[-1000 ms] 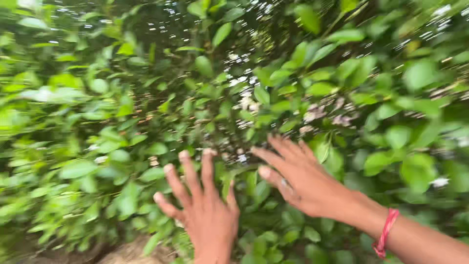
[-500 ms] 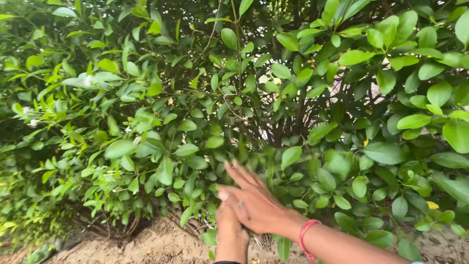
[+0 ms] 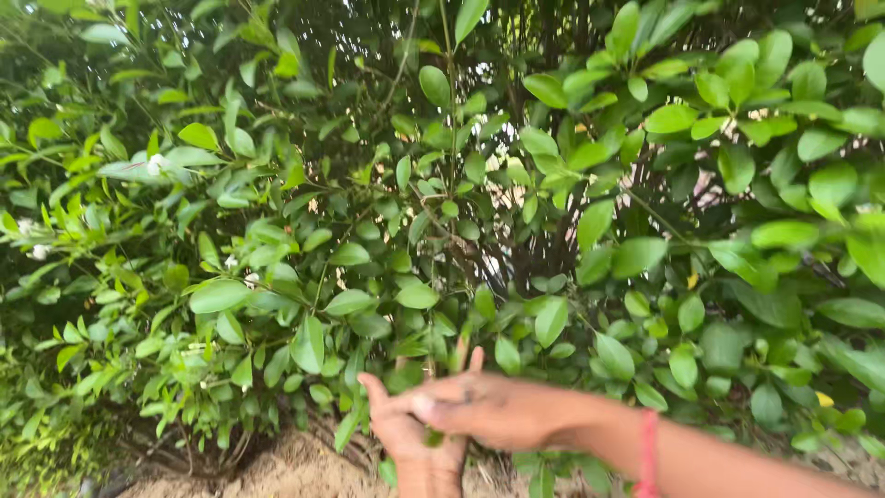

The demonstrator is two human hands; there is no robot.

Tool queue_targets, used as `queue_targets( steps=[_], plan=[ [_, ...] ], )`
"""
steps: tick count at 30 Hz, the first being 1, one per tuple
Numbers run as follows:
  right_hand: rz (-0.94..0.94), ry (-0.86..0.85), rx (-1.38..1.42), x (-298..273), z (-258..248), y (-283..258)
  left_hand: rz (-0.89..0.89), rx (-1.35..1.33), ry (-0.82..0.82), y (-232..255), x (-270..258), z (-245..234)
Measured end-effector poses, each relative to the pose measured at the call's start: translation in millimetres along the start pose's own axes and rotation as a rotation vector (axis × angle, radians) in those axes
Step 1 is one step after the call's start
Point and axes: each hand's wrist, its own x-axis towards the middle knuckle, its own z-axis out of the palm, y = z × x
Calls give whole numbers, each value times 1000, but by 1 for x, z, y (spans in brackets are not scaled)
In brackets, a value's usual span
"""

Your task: The person picks small white flowers from a green hedge by hand and using a small metal hook tool.

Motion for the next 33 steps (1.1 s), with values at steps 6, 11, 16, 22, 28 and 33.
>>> queue_targets(
  steps=[6, 11, 16, 22, 28, 33],
  plan=[
    [-118, -149, 330, -32, -51, -58, 2, 20, -249, -27, 40, -22],
    [-239, 243, -684, -17, -42, 20, 16, 40, -199, -45, 34, 3],
    [190, 261, -70, 3, 21, 145, -74, 117, -79, -43, 37, -29],
    [10, 92, 27, -12, 16, 116, -96, 157, -147, -1, 35, -25],
    [-386, 397, -353, -42, -2, -5, -42, 165, -576, -7, -21, 53],
    [-438, 673, -285, -37, 9, -26, 134, 314, -354, -28, -49, 87]
  ],
)
